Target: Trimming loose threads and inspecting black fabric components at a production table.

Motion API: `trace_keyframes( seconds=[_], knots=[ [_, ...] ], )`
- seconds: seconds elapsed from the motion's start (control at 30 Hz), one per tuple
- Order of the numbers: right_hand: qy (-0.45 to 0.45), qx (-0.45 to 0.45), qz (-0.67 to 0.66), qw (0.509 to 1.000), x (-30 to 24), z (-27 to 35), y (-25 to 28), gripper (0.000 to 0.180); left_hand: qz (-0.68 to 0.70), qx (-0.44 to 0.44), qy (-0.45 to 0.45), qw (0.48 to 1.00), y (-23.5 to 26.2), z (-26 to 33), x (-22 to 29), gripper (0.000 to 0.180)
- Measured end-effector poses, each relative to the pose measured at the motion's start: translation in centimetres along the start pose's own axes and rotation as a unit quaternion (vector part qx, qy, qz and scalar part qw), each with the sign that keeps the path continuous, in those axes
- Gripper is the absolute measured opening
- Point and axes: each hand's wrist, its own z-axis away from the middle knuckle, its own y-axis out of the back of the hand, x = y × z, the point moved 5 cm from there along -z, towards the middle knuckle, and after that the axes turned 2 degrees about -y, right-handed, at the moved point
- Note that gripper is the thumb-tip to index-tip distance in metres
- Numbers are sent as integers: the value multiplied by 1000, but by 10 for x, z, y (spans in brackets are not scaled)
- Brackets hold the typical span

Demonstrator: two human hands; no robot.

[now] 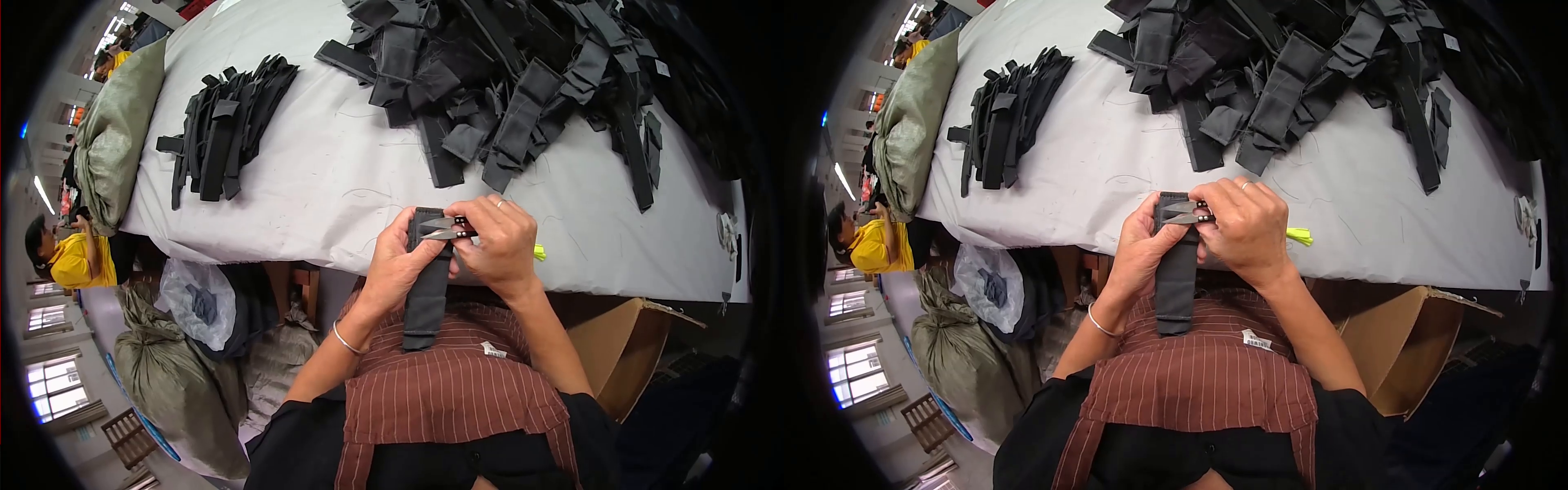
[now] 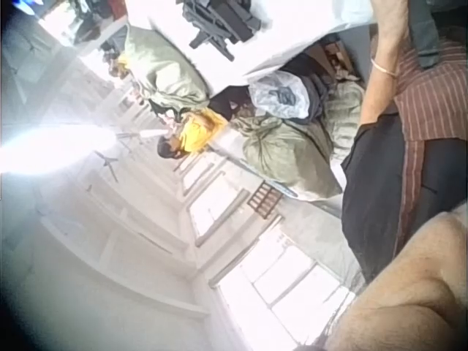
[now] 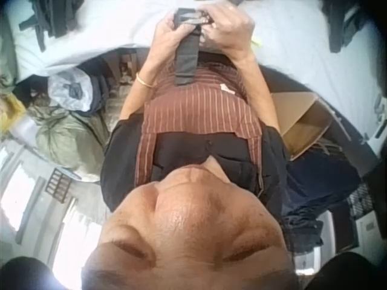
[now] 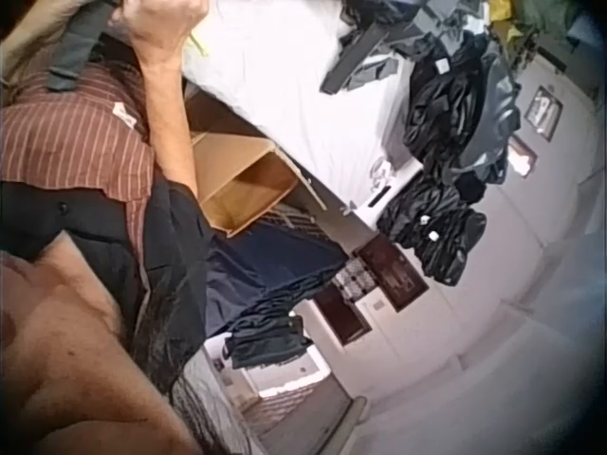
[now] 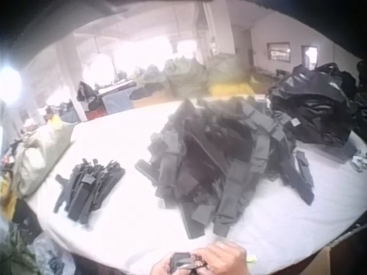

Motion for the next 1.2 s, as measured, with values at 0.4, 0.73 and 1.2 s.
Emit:
trace_keyframes(
  seconds=[0.4, 0.73, 1.2],
  knots=[
    [-224, 35, -192, 955, 20, 7, 15, 30, 14, 56, 14, 998, 10, 5, 6, 19],
    [-49, 6, -71, 996, 2, 8, 8, 19, 28, 37, 19, 999, 6, 5, 5, 22],
    [-48, 8, -72, 996, 4, 6, 3, 12, 29, 39, 24, 998, 6, 7, 3, 20]
  ],
)
